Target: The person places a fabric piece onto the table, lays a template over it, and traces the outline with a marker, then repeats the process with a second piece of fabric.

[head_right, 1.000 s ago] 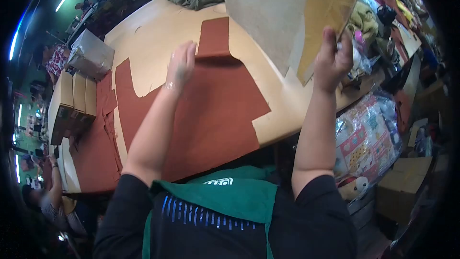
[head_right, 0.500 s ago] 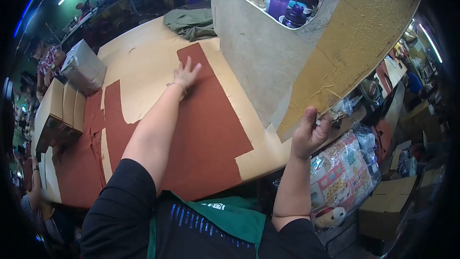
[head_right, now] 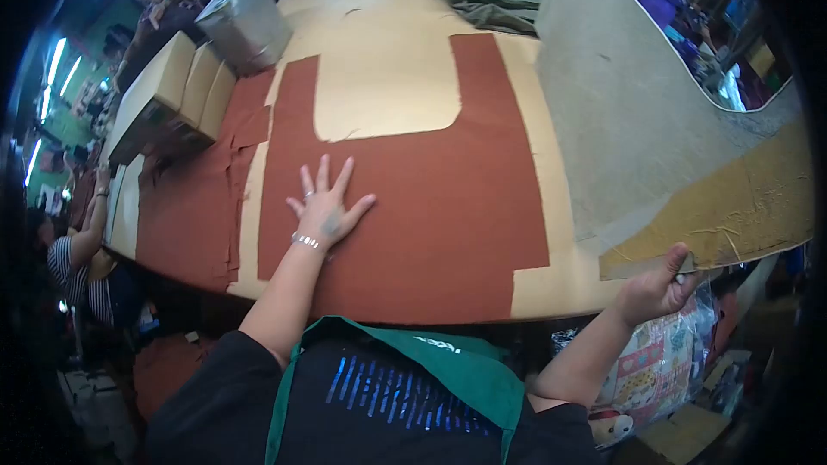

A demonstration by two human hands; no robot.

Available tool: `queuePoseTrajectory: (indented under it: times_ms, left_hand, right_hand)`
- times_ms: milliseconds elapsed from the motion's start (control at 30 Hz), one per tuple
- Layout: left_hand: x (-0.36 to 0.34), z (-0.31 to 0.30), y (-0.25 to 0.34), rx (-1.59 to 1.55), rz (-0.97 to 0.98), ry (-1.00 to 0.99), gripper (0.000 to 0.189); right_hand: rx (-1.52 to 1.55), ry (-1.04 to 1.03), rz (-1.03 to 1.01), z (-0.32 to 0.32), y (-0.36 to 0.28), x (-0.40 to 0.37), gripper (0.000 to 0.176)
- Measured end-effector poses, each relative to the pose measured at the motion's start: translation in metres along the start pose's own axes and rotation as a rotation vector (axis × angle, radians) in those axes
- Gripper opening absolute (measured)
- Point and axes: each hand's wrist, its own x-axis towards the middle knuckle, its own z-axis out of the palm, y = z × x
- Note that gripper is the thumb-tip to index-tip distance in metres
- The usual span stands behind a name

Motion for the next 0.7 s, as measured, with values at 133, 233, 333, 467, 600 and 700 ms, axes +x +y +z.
queuePoseTrajectory:
  times_ms: [133,233,333,467,600,700]
  left_hand:
    - [0.029,-0.003,-0.008,-0.039,0.074,0.01,0.075]
    - [0.03,-0.005,-0.012,-0.033,0.102,0.012,0.076]
    - [0.025,-0.003,-0.015,-0.027,0.128,0.025,0.077]
    - [0.015,-0.003,-0.018,-0.004,0.13,-0.003,0.078]
    - [0.01,0.003,-0.021,-0.007,0.135,0.045,0.077]
    - [0.013,0.005,-0.023,-0.046,0.142,0.091,0.07]
  right_hand:
    - [-0.081,-0.029,-0.034,-0.008,-0.003,0.008,0.018]
    - [0.01,-0.062,-0.019,-0.003,-0.025,0.015,0.017]
    - [0.009,-0.115,-0.014,-0.021,-0.03,0.037,0.017]
    - [0.008,-0.157,0.03,-0.019,-0.061,0.063,0.023]
    - [0.03,-0.22,0.137,-0.037,-0.076,0.102,0.031]
    - [0.156,-0.306,0.353,-0.063,-0.071,0.132,0.035]
